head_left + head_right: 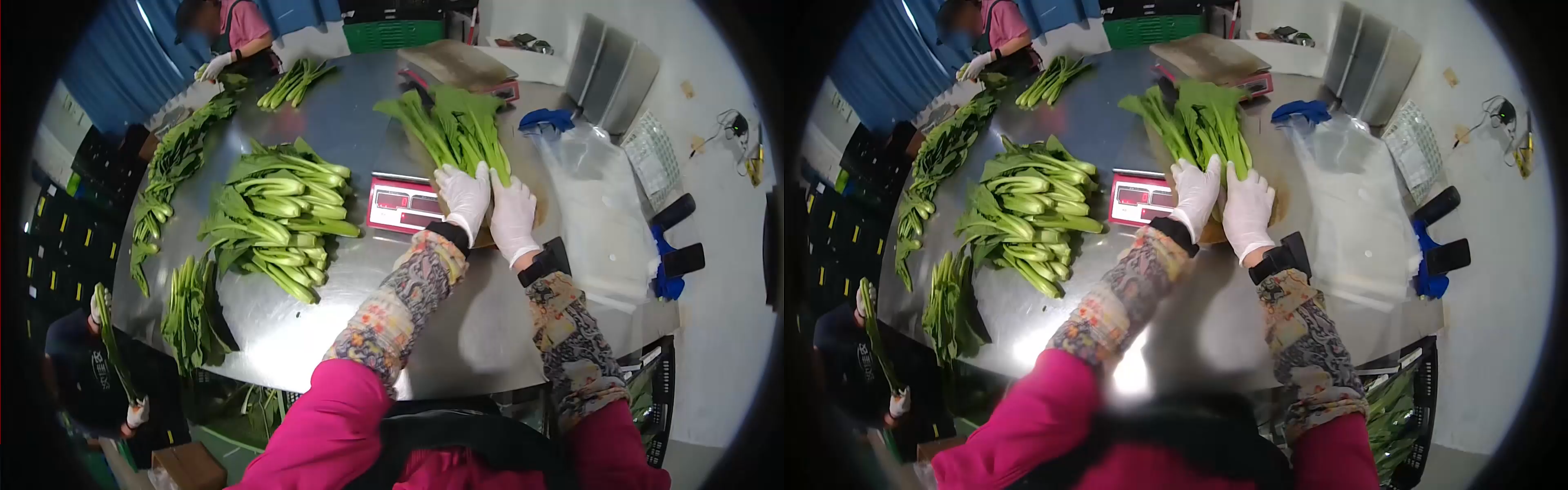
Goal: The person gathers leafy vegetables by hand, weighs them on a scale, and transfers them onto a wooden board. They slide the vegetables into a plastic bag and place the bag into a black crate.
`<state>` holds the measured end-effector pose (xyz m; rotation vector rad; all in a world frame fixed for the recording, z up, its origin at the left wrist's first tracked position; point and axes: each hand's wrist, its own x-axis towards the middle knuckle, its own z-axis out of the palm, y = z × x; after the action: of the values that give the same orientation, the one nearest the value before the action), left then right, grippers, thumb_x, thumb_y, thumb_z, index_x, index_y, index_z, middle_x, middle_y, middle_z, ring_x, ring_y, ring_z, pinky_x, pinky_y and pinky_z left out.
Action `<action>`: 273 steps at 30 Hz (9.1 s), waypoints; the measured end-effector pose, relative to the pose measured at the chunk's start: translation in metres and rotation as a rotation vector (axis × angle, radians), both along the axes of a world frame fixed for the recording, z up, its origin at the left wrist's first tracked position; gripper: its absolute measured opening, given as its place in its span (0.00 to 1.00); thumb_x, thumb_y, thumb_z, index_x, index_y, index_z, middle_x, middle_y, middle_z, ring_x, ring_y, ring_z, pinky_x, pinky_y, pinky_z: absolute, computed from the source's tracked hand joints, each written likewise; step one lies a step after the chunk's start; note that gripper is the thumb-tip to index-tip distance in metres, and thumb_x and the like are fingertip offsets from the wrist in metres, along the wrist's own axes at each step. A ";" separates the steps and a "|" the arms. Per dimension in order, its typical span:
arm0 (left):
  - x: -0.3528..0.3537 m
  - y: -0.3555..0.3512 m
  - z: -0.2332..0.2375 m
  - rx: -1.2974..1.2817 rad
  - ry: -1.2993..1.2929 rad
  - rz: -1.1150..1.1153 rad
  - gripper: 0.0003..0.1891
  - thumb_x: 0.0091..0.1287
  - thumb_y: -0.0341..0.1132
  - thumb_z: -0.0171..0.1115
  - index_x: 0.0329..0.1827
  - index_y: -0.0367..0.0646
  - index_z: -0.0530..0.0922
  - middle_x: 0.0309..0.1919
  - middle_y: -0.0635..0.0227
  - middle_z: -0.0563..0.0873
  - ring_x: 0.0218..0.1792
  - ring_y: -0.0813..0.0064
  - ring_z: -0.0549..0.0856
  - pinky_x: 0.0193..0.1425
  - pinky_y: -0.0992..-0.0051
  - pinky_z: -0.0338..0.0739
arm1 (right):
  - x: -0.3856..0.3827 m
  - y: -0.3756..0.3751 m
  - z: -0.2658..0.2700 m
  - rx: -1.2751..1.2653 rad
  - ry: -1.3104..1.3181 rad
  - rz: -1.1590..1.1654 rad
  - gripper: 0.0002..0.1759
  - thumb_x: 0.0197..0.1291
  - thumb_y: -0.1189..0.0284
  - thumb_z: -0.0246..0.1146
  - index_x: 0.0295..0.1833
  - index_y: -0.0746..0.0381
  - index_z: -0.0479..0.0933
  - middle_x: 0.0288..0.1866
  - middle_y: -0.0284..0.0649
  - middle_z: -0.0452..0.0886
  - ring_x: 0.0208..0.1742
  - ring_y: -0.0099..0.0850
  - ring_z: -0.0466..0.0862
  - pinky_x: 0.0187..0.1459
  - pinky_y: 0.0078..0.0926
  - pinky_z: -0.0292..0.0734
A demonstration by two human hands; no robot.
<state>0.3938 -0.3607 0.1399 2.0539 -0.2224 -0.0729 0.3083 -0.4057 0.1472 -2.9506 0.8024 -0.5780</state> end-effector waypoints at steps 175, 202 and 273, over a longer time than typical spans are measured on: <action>-0.185 0.270 -0.035 0.281 -0.139 -1.234 0.33 0.54 0.37 0.72 0.64 0.41 0.72 0.59 0.58 0.78 0.60 0.60 0.76 0.65 0.60 0.70 | -0.416 0.242 -0.037 0.309 -0.177 -0.076 0.23 0.52 0.78 0.65 0.56 0.63 0.74 0.61 0.49 0.73 0.61 0.47 0.74 0.61 0.47 0.68; -0.163 0.153 0.097 -0.869 0.000 -1.079 0.64 0.42 0.28 0.80 0.77 0.40 0.40 0.72 0.56 0.58 0.69 0.65 0.65 0.73 0.64 0.60 | -0.320 0.084 0.335 0.326 -0.142 0.369 0.18 0.65 0.66 0.57 0.56 0.64 0.74 0.51 0.42 0.79 0.51 0.27 0.81 0.53 0.23 0.75; -0.236 0.359 -0.098 0.466 -1.100 -1.523 0.28 0.63 0.33 0.53 0.69 0.50 0.67 0.68 0.63 0.69 0.67 0.59 0.69 0.72 0.56 0.61 | -0.488 0.150 -0.064 -0.119 0.221 0.280 0.30 0.52 0.76 0.58 0.64 0.55 0.70 0.70 0.37 0.67 0.70 0.34 0.68 0.65 0.36 0.67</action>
<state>0.1575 -0.0015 0.0423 1.6360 -2.5428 0.0978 -0.1801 -0.2562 0.0836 -3.1952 0.3616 -0.2951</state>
